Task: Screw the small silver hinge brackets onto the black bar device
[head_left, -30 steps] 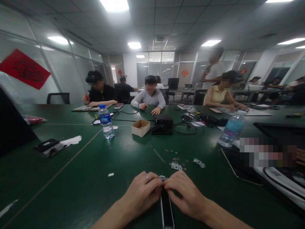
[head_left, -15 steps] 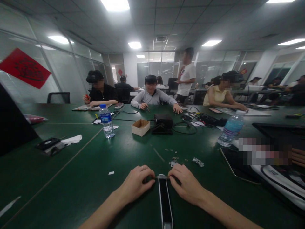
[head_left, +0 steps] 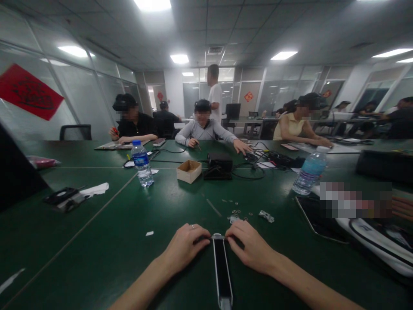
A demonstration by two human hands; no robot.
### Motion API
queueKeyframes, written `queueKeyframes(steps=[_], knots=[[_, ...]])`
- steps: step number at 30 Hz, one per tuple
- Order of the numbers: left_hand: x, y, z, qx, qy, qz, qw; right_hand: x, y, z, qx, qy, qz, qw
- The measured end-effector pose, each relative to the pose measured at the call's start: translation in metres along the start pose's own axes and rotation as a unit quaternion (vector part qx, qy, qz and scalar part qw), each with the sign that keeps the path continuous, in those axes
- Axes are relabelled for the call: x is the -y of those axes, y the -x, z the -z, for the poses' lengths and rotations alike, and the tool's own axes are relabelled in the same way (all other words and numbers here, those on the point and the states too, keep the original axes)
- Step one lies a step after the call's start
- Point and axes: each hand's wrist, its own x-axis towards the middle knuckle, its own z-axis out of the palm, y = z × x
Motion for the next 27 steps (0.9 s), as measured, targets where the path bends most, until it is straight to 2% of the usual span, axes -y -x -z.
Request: queueKeyframes(steps=[4, 9, 18, 27], knots=[[0.002, 0.001, -0.001, 0.000, -0.004, -0.015, 1.000, -0.001, 0.000, -0.001, -0.008, 0.005, 0.008, 1.000], [0.000, 0.000, 0.002, 0.010, 0.042, 0.042, 0.998, -0.002, -0.001, -0.004, -0.014, 0.025, 0.004, 1.000], [0.004, -0.002, 0.003, 0.021, 0.085, 0.021, 0.996, -0.002, -0.001, -0.004, -0.013, 0.009, 0.007, 1.000], [-0.006, -0.007, 0.001, 0.038, 0.046, 0.063, 0.996, -0.004, -0.001, -0.004, -0.014, 0.010, 0.028, 0.999]])
